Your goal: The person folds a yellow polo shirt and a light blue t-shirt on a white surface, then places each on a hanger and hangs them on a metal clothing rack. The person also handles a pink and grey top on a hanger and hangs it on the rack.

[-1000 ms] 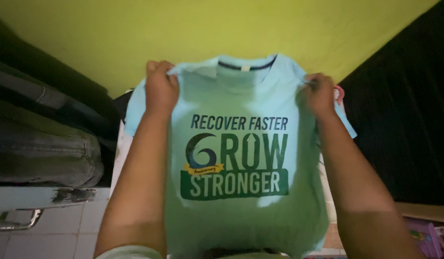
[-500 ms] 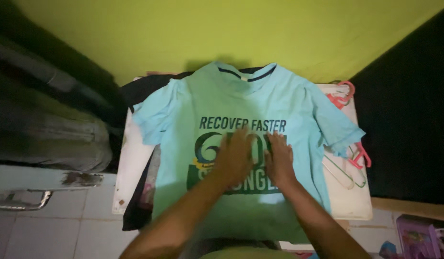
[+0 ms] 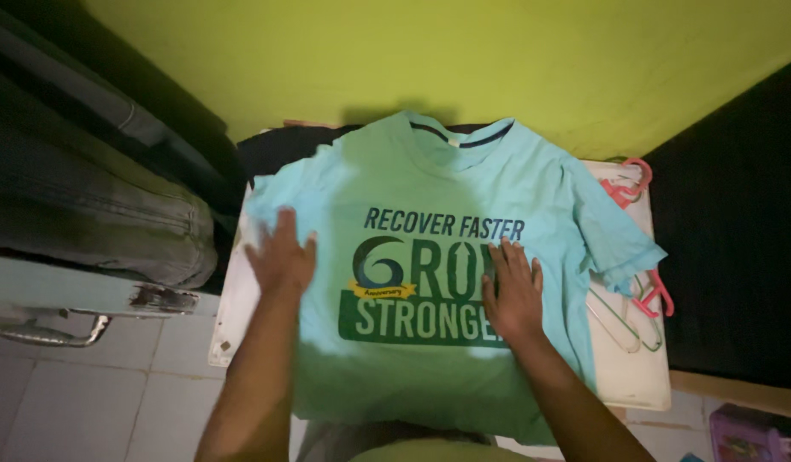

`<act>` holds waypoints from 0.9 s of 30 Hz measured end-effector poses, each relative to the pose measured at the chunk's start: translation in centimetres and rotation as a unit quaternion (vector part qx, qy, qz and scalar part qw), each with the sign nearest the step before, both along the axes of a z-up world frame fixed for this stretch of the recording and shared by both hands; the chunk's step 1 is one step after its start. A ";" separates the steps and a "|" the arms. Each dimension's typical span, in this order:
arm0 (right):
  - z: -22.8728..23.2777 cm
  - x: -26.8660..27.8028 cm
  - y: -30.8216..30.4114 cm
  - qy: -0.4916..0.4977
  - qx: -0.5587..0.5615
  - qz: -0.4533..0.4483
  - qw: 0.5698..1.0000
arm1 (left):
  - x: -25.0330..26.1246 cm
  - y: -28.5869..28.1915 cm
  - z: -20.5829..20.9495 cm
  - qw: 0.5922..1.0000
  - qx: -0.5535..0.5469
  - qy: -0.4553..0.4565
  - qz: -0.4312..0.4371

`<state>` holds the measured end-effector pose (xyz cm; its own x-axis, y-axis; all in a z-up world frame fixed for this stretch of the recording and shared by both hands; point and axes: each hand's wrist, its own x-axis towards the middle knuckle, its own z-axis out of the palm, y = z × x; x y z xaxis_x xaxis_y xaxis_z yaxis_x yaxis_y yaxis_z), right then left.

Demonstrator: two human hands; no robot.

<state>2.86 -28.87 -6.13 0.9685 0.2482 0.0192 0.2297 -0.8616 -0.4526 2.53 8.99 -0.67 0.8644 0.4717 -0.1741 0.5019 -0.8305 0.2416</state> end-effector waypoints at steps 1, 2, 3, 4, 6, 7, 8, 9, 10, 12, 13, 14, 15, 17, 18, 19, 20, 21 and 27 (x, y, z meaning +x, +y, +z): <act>0.0 0.0 -0.1 -0.005 -0.001 0.003 1.000 | 0.1 1.1 -0.1 0.999 -0.008 -0.043 0.026; 0.0 0.0 -0.1 -0.010 0.000 0.005 1.000 | 0.2 1.9 -0.2 0.995 -0.014 -0.085 0.053; 0.1 0.0 -0.1 -0.006 0.007 0.003 1.000 | 0.4 2.5 -0.3 0.989 -0.020 -0.127 0.079; 0.1 0.0 0.0 -0.002 0.016 -0.001 1.000 | 0.9 2.9 -0.4 0.977 -0.046 -0.188 0.089; 0.1 0.0 0.0 0.001 0.025 -0.007 1.000 | 1.9 3.4 -0.8 0.941 -0.098 -0.305 0.108; 0.2 0.0 -0.1 0.001 0.025 -0.009 1.000 | 2.3 3.8 -1.1 0.950 -0.093 -0.279 0.102; 0.2 0.0 -0.1 0.000 0.027 -0.011 1.000 | 2.9 4.5 -1.4 0.959 -0.086 -0.253 0.096; 0.3 0.2 0.0 0.009 0.024 -0.011 1.000 | 3.5 5.2 -1.9 0.967 -0.079 -0.227 0.090; 0.3 0.3 0.0 0.018 0.021 -0.011 1.000 | 4.3 6.3 -2.3 0.979 -0.053 -0.163 0.107; 0.4 0.4 -0.1 0.026 0.019 -0.013 0.999 | 5.6 8.9 -3.1 0.990 -0.001 -0.030 0.140; 0.5 0.2 -0.2 0.026 0.020 -0.015 0.999 | 6.2 9.8 -3.7 0.943 -0.157 -0.140 0.257; 0.4 0.3 -0.1 0.024 0.023 -0.018 0.999 | 6.8 11.0 -3.8 0.848 -0.304 -0.243 0.360; 0.4 0.4 -0.1 0.023 0.022 -0.018 0.999 | 7.3 11.9 -3.9 0.708 -0.437 -0.333 0.443; 0.3 0.2 -0.1 0.025 0.019 -0.015 0.999 | 7.3 12.1 -4.0 0.813 -0.311 -0.320 0.374; 0.3 0.3 -0.1 0.023 0.021 -0.014 0.999 | 7.2 11.4 -3.8 0.855 -0.244 -0.311 0.335; 0.3 0.3 -0.1 0.021 0.022 -0.013 0.999 | 7.3 9.7 -3.7 0.870 -0.188 -0.391 0.233; 0.2 0.3 -0.2 0.019 0.023 -0.013 0.999 | 7.3 7.5 -3.5 0.869 -0.129 -0.461 0.125; 0.2 0.3 -0.2 0.015 0.020 -0.011 1.000 | 6.5 4.4 -3.3 0.894 -0.084 -0.434 0.077; -0.6 0.7 -0.2 0.007 0.004 -0.025 1.000 | -2.4 -16.0 -0.6 0.903 -0.122 -0.190 -0.365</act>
